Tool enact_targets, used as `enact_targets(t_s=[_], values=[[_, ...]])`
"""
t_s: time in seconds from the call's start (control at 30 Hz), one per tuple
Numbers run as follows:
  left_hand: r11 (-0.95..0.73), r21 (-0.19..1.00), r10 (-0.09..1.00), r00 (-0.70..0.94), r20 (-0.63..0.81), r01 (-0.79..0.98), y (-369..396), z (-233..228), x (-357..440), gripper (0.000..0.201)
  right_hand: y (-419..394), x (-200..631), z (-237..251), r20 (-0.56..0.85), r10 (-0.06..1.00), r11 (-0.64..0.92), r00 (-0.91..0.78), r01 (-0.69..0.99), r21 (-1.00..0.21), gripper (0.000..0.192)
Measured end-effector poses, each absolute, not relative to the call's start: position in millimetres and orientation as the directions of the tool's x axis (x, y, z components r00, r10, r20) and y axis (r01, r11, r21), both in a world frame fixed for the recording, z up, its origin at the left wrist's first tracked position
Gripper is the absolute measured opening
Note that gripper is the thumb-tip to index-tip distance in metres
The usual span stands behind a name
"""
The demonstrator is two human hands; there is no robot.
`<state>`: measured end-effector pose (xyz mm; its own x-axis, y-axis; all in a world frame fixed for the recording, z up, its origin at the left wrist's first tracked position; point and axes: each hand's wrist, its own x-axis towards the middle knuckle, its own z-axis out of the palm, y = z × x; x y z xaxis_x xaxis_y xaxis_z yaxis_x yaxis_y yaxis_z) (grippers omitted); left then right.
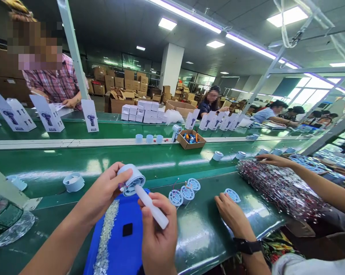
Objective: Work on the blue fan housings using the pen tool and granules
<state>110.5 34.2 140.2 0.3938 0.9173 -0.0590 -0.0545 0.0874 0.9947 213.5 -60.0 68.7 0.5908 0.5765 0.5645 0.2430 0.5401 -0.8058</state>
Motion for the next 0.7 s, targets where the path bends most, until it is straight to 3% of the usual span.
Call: enact_targets(t_s=[0.13,0.23,0.3,0.4,0.5,0.7], values=[[-0.213,0.965,0.971,0.08,0.227,-0.153,22.8,136.4,116.6,0.028,-63.8,192.8,56.4,0.368,0.756,0.249,0.542,0.282,-0.927,0.028],[-0.188,0.948,0.974,0.077,0.214,-0.257,9.1,136.8,121.0,0.039,-68.8,209.3,50.2,0.36,0.83,0.225,0.426,0.335,-0.915,0.043],[-0.144,0.937,0.971,0.137,0.195,-0.317,-1.0,139.6,123.2,0.045,-71.7,255.3,50.0,0.465,0.799,0.312,0.381,0.399,-0.862,0.044],[-0.162,0.903,0.963,0.137,0.234,-0.398,-11.8,142.9,124.8,0.047,-75.4,357.6,51.2,0.527,0.714,0.336,0.461,0.436,-0.835,0.053],[-0.164,0.926,0.954,0.186,0.237,-0.34,-13.1,138.2,126.7,0.045,-77.5,441.0,44.0,0.586,0.628,0.357,0.512,0.48,-0.801,0.058],[-0.013,0.948,0.962,0.254,0.098,-0.319,-11.5,120.7,145.6,0.041,-77.8,469.0,21.0,0.66,0.478,0.388,0.58,0.535,-0.751,0.048]])
